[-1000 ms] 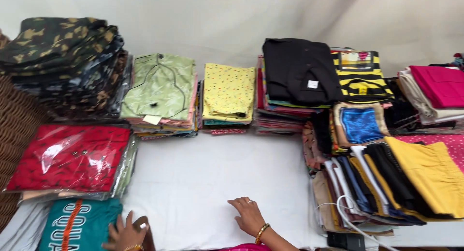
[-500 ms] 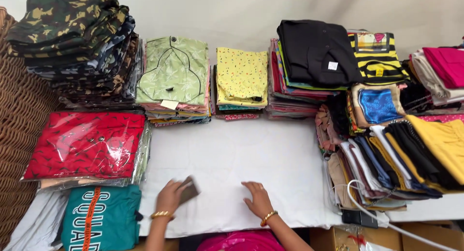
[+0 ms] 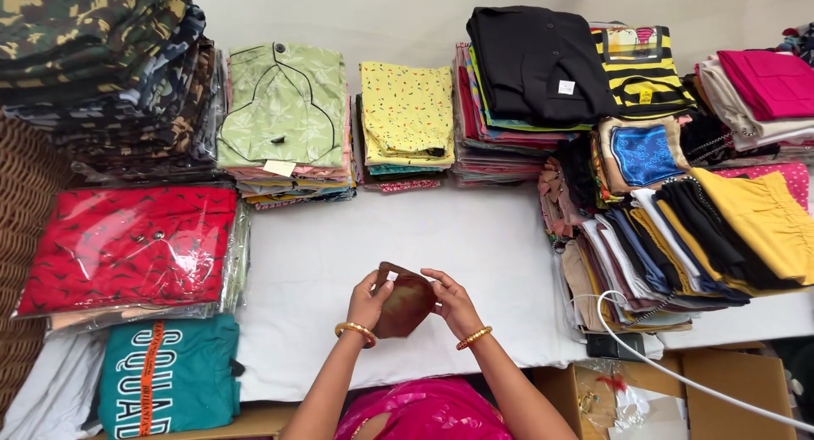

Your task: The person folds several small garments one by one on a white table. They unfold each item, fold it into a compact rectangle, and place it on a growing stack to the right. The items include patterned and solid-colored shorts or undergarments.

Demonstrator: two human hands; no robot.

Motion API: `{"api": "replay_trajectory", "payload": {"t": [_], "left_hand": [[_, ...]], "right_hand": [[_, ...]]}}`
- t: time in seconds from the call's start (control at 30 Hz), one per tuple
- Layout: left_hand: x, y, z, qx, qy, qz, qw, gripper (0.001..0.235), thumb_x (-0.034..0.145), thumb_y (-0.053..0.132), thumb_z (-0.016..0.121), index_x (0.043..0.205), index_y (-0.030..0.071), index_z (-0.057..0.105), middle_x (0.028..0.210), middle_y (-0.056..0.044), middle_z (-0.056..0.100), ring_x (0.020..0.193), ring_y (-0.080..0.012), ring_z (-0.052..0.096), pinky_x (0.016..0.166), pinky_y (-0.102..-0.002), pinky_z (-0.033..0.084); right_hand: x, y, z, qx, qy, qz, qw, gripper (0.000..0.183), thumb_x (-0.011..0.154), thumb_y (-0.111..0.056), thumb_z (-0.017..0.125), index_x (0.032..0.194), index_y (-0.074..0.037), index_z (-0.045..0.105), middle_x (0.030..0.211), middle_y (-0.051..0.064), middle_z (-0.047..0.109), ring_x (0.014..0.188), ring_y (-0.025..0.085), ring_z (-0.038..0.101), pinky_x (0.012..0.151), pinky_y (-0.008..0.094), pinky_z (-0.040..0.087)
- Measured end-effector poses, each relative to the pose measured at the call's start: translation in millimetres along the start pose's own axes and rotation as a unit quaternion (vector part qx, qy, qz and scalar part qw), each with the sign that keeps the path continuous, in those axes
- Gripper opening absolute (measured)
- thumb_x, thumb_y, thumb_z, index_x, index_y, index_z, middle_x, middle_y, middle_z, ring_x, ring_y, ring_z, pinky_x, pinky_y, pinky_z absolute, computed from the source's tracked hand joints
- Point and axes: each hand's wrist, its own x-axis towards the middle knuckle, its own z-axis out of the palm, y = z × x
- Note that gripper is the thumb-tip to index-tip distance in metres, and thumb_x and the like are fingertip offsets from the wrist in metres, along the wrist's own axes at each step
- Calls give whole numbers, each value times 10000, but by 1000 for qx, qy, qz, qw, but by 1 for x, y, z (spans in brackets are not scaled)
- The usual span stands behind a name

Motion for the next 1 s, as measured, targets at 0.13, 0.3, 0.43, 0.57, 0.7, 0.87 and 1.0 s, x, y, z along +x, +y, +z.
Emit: {"api": "replay_trajectory", "payload": {"t": [0.13, 0.3, 0.43, 0.57, 0.7, 0.87, 1.0], "left_hand": [[-6, -18, 14, 91, 10, 53, 994, 250, 916, 95, 683, 1156, 29, 708, 1033, -33, 746, 926, -142, 702, 841, -303, 554], [-28, 27, 37, 97, -86, 108, 986, 238, 851, 21, 681, 1088, 33, 700, 1005, -43, 785, 969, -152, 754, 854, -298, 592], [-41, 60, 54, 210, -44, 99, 972, 250, 850, 53, 753, 1054, 55, 609, 941, -78, 779, 904, -198, 764, 770, -308, 574], [-51, 75, 70, 287, 68, 268, 917, 308, 775, -38, 702, 1063, 41, 625, 1056, -120, 657, 770, -278, 675, 645, -350, 547], [-55, 62, 74, 297, 114, 394, 862, 202, 803, -59, 684, 968, 56, 666, 943, -96, 640, 803, -263, 674, 631, -350, 544], [-52, 37, 67, 369, 107, 513, 768, 183, 797, -58, 702, 921, 76, 721, 867, -49, 641, 782, -235, 649, 632, -334, 523], [-55, 40, 47, 448, 54, 517, 728, 140, 795, 10, 732, 898, 106, 735, 851, -33, 640, 828, -245, 620, 725, -389, 484]], "right_hand": [[-4, -14, 12, -96, 40, 3, 995, 386, 971, -288, 631, 1304, -95, 663, 1163, 17, 733, 1094, 132, 666, 941, 322, 539], [-5, -25, 15, -198, 37, -66, 977, 250, 930, -217, 716, 1121, -61, 758, 1061, 43, 753, 1007, 148, 684, 910, 324, 556], [-11, -56, 26, -428, 24, -289, 856, 138, 875, -122, 771, 979, -34, 785, 967, 46, 752, 983, 135, 617, 875, 309, 502], [-9, -47, 4, -284, 17, -165, 944, 89, 922, -103, 760, 938, -17, 781, 868, 23, 716, 815, 91, 619, 753, 284, 498], [-13, -58, 0, -117, 59, -53, 990, 73, 892, -93, 713, 923, -39, 751, 806, 15, 741, 748, 98, 633, 687, 285, 491], [-7, -48, -27, -60, 104, -104, 987, 123, 996, -113, 625, 912, -41, 677, 791, -42, 612, 725, 61, 512, 696, 264, 440], [-2, -76, -35, 40, 171, -130, 976, 122, 1012, -152, 556, 962, -78, 639, 882, -45, 650, 815, 48, 581, 767, 248, 479]]}}
